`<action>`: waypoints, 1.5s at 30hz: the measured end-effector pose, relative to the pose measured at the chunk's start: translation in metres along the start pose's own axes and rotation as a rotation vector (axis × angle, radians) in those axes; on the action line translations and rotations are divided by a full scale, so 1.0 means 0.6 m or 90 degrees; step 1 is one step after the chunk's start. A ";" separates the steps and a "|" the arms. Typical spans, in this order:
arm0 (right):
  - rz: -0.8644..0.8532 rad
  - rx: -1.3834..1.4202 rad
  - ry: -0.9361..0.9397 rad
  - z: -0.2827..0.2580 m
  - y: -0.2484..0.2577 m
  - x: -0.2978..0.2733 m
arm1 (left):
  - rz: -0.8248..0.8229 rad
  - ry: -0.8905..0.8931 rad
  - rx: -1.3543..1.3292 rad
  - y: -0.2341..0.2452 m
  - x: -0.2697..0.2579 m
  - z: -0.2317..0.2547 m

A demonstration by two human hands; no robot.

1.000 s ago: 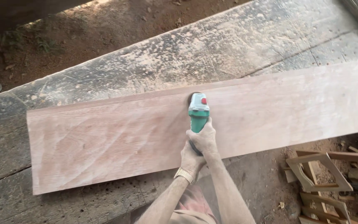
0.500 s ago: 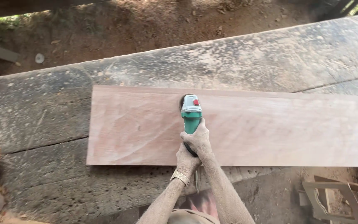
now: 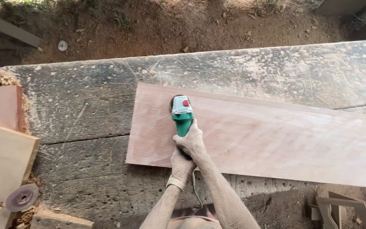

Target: The person uses a green electric sander to smooth the surface of a long wooden plank resting on a workbench. The person moves the sander back and forth along the length of the plank, covering the entire surface area.

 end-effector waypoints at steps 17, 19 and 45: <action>-0.045 0.003 0.129 -0.217 -0.185 -0.036 | 0.054 -0.185 -0.397 0.248 0.037 -0.008; -0.056 -0.010 0.103 -0.206 -0.167 -0.043 | 0.037 -0.153 -0.322 0.234 0.033 -0.026; 0.021 0.053 -0.051 0.136 0.152 -0.069 | -0.072 -0.079 -0.058 -0.169 -0.088 -0.012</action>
Point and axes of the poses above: each hand's wrist, its own x-axis towards the middle knuckle, its own y-axis out of the back of the hand, z = x × y, the point moved 8 cm from there along x, towards the middle knuckle, and after that the axes turned 10 degrees about -x, right-handed, at the moved point
